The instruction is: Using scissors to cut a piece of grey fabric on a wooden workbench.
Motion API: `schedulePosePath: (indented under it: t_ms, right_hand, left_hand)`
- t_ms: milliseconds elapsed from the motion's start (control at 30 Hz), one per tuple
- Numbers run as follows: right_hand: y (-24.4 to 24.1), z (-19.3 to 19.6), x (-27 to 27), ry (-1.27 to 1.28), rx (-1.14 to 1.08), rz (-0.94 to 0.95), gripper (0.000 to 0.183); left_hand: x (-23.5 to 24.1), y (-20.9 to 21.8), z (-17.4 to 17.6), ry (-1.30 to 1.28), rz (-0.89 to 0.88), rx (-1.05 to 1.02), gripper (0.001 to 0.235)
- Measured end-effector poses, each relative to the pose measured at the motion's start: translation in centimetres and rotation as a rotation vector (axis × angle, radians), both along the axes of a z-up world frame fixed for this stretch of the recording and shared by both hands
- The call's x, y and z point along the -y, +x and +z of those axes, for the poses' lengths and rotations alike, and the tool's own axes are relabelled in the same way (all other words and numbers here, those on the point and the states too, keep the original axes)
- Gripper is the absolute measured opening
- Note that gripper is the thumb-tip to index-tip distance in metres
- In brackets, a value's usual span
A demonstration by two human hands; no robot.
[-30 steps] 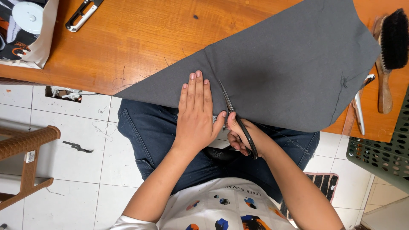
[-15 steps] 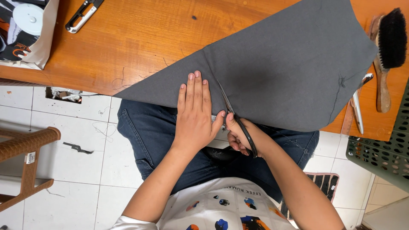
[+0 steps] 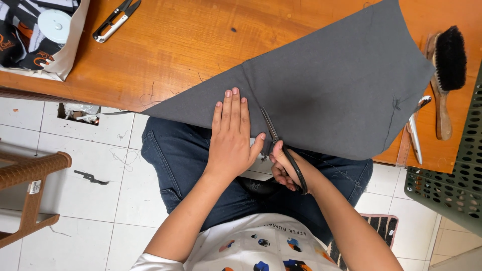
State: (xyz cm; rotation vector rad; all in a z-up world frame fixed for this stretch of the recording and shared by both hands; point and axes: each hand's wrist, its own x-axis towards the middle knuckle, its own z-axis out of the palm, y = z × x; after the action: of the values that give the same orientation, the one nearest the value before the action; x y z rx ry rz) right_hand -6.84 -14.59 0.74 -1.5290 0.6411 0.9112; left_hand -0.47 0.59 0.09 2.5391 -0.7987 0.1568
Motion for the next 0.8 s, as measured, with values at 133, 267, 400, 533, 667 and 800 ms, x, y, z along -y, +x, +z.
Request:
schedulePosePath:
  t_ms: [133,267,400,533,667,800]
  right_hand:
    - [1.0,1.1,-0.4,0.021,0.030,-0.006,0.066]
    - [1.7,1.3,-0.4,0.006,0.011,0.014,0.068]
    - [2.1,1.6,-0.7,0.007,0.014,0.034,0.067]
    - [2.4,1.7,-1.3,0.025,0.009,0.007,0.069]
    - [2.2,1.5,-1.3,0.028,-0.013,-0.036,0.068]
    - [2.4,2.0,-1.4,0.030,-0.009,-0.040,0.067]
  left_hand:
    - [-0.1,0.1,0.0,-0.004,-0.005,0.003,0.065]
    - [-0.2,0.1,0.2,-0.014,-0.009,-0.015,0.066]
    - [-0.1,0.1,0.4,-0.027,-0.016,-0.038,0.066]
    - [0.0,0.1,0.2,-0.036,-0.012,-0.031,0.067]
    - [-0.1,0.1,0.3,-0.047,-0.016,-0.040,0.066]
    - [-0.1,0.1,0.2,-0.048,-0.012,-0.038,0.067]
